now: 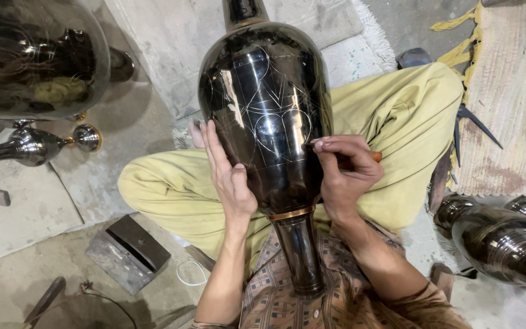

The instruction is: The person sits cross-legged on the floor and uses a small handheld tool to engrave intricate geometric patterns onto the surface of a dark metallic vase. The person holds the vase steady with one hand while carefully carving lines with the other.

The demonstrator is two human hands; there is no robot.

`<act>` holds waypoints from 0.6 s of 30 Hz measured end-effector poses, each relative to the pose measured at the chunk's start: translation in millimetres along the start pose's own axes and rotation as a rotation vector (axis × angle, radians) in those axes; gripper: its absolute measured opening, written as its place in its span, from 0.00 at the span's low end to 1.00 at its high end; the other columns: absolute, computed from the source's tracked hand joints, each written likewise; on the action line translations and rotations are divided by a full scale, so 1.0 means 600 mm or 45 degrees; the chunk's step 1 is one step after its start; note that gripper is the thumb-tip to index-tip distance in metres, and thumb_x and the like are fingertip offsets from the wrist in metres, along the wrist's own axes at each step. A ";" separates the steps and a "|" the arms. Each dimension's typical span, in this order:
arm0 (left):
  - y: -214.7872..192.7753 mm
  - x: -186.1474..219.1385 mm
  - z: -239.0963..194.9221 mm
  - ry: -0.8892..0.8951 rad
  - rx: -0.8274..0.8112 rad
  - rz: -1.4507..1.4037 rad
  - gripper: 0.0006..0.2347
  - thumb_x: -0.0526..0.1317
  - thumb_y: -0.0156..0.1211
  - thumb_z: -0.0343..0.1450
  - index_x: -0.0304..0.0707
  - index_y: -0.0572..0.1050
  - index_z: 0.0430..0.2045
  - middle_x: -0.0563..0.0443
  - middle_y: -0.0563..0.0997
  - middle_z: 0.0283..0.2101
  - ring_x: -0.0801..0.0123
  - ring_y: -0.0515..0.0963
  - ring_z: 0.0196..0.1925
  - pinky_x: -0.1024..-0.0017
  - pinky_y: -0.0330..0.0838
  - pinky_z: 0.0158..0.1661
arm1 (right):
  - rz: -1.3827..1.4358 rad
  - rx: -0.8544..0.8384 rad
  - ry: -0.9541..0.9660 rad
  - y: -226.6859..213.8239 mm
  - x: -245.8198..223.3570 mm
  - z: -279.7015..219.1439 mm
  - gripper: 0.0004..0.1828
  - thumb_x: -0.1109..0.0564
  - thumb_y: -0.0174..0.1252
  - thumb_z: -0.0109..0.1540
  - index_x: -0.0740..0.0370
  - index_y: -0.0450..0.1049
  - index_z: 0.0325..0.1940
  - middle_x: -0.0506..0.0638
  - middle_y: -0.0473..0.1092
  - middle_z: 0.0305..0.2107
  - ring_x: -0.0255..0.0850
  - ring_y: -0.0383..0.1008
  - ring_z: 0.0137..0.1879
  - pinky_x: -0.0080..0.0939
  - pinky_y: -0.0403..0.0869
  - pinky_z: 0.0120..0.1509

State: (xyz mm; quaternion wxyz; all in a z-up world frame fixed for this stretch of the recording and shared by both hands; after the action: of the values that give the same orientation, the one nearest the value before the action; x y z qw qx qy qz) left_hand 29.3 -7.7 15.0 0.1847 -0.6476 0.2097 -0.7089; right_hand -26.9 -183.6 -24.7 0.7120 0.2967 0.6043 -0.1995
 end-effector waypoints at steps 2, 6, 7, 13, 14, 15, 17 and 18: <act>0.001 0.001 0.001 0.011 -0.005 0.006 0.34 0.38 0.39 0.67 0.24 0.50 0.74 0.26 0.42 0.81 0.44 0.41 0.85 0.54 0.37 0.81 | 0.003 0.043 0.026 -0.001 0.001 0.000 0.07 0.74 0.66 0.62 0.68 0.78 0.38 0.52 0.75 0.39 0.37 0.78 0.45 0.33 0.80 0.54; -0.001 0.002 -0.001 0.012 -0.007 0.015 0.35 0.38 0.39 0.67 0.23 0.50 0.74 0.25 0.43 0.80 0.43 0.39 0.85 0.54 0.36 0.80 | -0.029 0.067 0.026 0.000 0.002 0.001 0.07 0.74 0.66 0.61 0.68 0.78 0.38 0.52 0.75 0.39 0.36 0.77 0.44 0.32 0.79 0.52; 0.001 0.002 0.000 0.006 -0.004 0.022 0.35 0.38 0.39 0.67 0.23 0.50 0.74 0.25 0.43 0.80 0.43 0.39 0.85 0.54 0.36 0.80 | -0.037 0.039 -0.014 0.000 0.000 0.002 0.07 0.74 0.66 0.62 0.68 0.77 0.37 0.52 0.75 0.38 0.36 0.78 0.44 0.32 0.80 0.53; 0.001 0.004 0.000 -0.018 0.000 0.042 0.35 0.37 0.40 0.65 0.22 0.51 0.73 0.24 0.43 0.80 0.42 0.39 0.85 0.55 0.36 0.80 | -0.110 -0.056 -0.073 0.001 -0.014 -0.002 0.07 0.74 0.65 0.62 0.68 0.77 0.36 0.52 0.75 0.36 0.38 0.78 0.45 0.33 0.80 0.55; 0.001 0.004 0.000 -0.019 -0.001 0.040 0.35 0.37 0.40 0.65 0.22 0.51 0.73 0.25 0.43 0.80 0.42 0.39 0.85 0.55 0.36 0.80 | -0.079 -0.038 -0.056 0.002 -0.013 -0.003 0.07 0.74 0.64 0.62 0.68 0.77 0.36 0.52 0.75 0.36 0.37 0.79 0.45 0.33 0.80 0.55; 0.000 0.003 -0.001 -0.020 -0.002 0.038 0.35 0.36 0.40 0.66 0.22 0.51 0.73 0.25 0.43 0.80 0.42 0.39 0.85 0.55 0.36 0.80 | -0.049 -0.021 -0.038 0.002 -0.012 -0.003 0.07 0.74 0.64 0.63 0.68 0.77 0.36 0.52 0.75 0.36 0.37 0.79 0.45 0.34 0.81 0.55; 0.000 0.001 -0.001 -0.025 -0.007 0.026 0.35 0.37 0.40 0.65 0.23 0.50 0.74 0.25 0.43 0.80 0.43 0.41 0.85 0.55 0.37 0.80 | -0.051 0.026 -0.022 0.003 -0.009 -0.003 0.07 0.74 0.65 0.62 0.68 0.77 0.36 0.52 0.75 0.37 0.37 0.78 0.45 0.34 0.81 0.55; 0.001 0.000 -0.002 -0.029 -0.011 0.021 0.35 0.37 0.40 0.65 0.23 0.50 0.74 0.26 0.42 0.80 0.43 0.42 0.85 0.55 0.38 0.80 | -0.053 0.049 -0.012 0.002 -0.008 -0.004 0.07 0.74 0.65 0.62 0.68 0.77 0.36 0.52 0.75 0.38 0.36 0.78 0.45 0.34 0.81 0.55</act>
State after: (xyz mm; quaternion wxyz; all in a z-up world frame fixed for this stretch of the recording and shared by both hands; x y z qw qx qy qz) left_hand 28.1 -7.9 14.7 0.1902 -0.6547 0.2158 -0.6990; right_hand -28.6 -181.2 -20.1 0.7047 0.2967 0.6031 -0.2271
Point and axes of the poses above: each hand's wrist, its own z-axis towards the middle knuckle, its own y-axis out of the palm, x = y × z, the point moved 3 cm from there along z, towards the middle knuckle
